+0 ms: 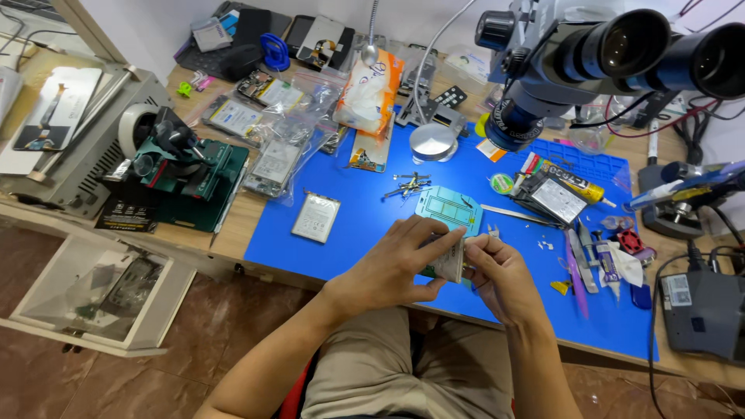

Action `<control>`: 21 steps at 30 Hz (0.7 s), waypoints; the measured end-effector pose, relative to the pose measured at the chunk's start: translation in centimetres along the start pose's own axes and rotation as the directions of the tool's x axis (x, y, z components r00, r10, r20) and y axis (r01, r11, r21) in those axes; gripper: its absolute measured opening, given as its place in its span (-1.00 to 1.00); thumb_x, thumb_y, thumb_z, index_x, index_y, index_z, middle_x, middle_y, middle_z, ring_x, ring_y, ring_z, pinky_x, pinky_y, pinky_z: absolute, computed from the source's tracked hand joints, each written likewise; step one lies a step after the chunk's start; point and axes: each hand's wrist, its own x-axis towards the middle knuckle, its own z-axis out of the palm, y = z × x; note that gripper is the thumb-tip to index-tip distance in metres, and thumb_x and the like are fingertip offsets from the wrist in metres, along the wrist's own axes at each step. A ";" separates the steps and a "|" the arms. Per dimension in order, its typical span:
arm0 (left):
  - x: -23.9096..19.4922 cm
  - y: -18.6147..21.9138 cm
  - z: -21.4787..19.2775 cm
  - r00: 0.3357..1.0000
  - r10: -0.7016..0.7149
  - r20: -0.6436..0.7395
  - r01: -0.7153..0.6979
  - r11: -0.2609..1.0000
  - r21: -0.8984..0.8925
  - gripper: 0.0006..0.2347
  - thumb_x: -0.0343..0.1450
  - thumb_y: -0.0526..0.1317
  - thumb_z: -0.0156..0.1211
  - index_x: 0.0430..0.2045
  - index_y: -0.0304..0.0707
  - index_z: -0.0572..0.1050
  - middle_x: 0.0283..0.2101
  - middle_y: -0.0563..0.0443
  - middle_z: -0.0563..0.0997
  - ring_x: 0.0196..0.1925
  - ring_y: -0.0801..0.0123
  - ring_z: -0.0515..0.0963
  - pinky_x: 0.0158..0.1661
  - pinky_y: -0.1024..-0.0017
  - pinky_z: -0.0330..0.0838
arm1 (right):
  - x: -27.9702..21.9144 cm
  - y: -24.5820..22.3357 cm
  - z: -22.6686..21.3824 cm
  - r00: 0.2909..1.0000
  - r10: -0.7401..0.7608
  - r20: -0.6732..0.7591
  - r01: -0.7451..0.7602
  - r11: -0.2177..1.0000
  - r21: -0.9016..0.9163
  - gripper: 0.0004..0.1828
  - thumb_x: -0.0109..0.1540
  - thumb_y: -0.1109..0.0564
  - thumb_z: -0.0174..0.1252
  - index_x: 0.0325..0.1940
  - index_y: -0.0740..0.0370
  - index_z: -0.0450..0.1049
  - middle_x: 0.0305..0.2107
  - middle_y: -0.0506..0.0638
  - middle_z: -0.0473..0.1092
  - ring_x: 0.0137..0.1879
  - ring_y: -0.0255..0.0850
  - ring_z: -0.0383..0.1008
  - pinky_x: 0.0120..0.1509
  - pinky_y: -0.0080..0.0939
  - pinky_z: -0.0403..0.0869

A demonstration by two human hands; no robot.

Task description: The person uses pliers to remove a metal tab from a rectangular battery pack. They then peel off the protective film from the battery and apply a new adhesive strip. The person continues to peel and apply adhesive strips to the battery pack.

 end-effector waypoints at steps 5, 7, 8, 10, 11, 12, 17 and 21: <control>0.4 0.4 -0.8 1.000 0.008 0.008 -0.008 1.000 0.006 -0.39 0.31 -0.22 0.39 0.31 -0.30 0.37 0.04 -0.12 0.40 0.04 0.07 0.44 0.05 0.09 0.43 | -0.3 -0.7 0.3 1.000 -0.013 -0.017 0.012 1.000 -0.024 -0.82 0.34 0.20 0.25 -0.22 0.42 0.52 -0.40 0.10 0.52 -0.20 -0.19 0.58 -0.04 -0.10 0.61; 0.4 0.5 -0.7 1.000 0.017 0.011 -0.017 1.000 0.019 -0.39 0.29 -0.23 0.41 0.29 -0.31 0.38 0.04 -0.12 0.40 0.03 0.08 0.44 0.04 0.09 0.43 | -0.3 -0.8 0.4 1.000 -0.019 -0.020 0.018 0.998 -0.060 -0.82 0.32 0.21 0.28 -0.19 0.46 0.54 -0.40 0.12 0.54 -0.20 -0.17 0.60 -0.04 -0.10 0.62; 0.4 0.5 -0.7 1.000 0.030 0.005 -0.030 0.998 0.057 -0.39 0.28 -0.24 0.41 0.29 -0.32 0.39 0.03 -0.13 0.40 0.04 0.08 0.45 0.06 0.11 0.42 | -0.4 -1.1 0.7 0.999 -0.031 -0.033 0.028 0.995 -0.095 -0.84 0.30 0.24 0.29 -0.21 0.47 0.55 -0.43 0.12 0.53 -0.23 -0.18 0.59 -0.08 -0.11 0.61; 0.2 0.6 -0.5 0.999 0.043 -0.001 -0.043 0.995 0.094 -0.38 0.27 -0.26 0.42 0.28 -0.34 0.39 0.02 -0.14 0.41 0.06 0.07 0.45 0.08 0.13 0.41 | -0.3 -1.1 0.8 0.998 -0.044 -0.047 0.037 0.991 -0.130 -0.86 0.29 0.27 0.30 -0.23 0.48 0.56 -0.46 0.12 0.51 -0.26 -0.20 0.58 -0.11 -0.12 0.61; 0.2 0.5 -0.3 0.999 0.052 -0.005 -0.051 0.990 0.128 -0.39 0.27 -0.26 0.41 0.28 -0.33 0.39 0.01 -0.13 0.41 0.06 0.09 0.45 0.08 0.15 0.40 | -0.1 -0.7 0.5 0.996 -0.072 -0.059 0.060 0.980 -0.190 -0.86 0.28 0.27 0.31 -0.24 0.48 0.57 -0.49 0.14 0.49 -0.30 -0.18 0.56 -0.14 -0.11 0.61; 0.1 0.5 -0.1 0.998 0.061 -0.007 -0.059 0.985 0.163 -0.40 0.28 -0.27 0.40 0.27 -0.33 0.40 0.01 -0.12 0.41 0.06 0.11 0.44 0.08 0.17 0.40 | 0.1 -0.4 0.3 0.992 -0.102 -0.068 0.082 0.965 -0.250 -0.86 0.28 0.27 0.31 -0.25 0.47 0.58 -0.52 0.15 0.48 -0.33 -0.16 0.55 -0.17 -0.09 0.60; -0.2 0.4 1.9 0.998 0.056 -0.018 -0.050 0.967 0.250 -0.39 0.23 -0.27 0.43 0.23 -0.35 0.41 -0.01 -0.11 0.40 0.05 0.14 0.43 0.04 0.22 0.41 | -0.6 -0.6 1.3 0.970 -0.187 -0.154 0.106 0.899 -0.424 -0.92 0.24 0.28 0.32 -0.29 0.39 0.58 -0.57 0.05 0.36 -0.36 -0.30 0.37 -0.29 -0.23 0.45; -0.1 0.8 0.8 1.000 0.025 -0.015 -0.022 0.983 0.185 -0.39 0.23 -0.29 0.42 0.23 -0.40 0.42 -0.02 -0.12 0.38 -0.01 0.14 0.41 -0.02 0.25 0.39 | -0.8 -1.9 2.0 0.983 -0.121 -0.139 0.059 0.920 -0.388 -0.85 0.25 0.23 0.36 -0.23 0.43 0.62 -0.57 0.13 0.46 -0.36 -0.26 0.47 -0.20 -0.20 0.55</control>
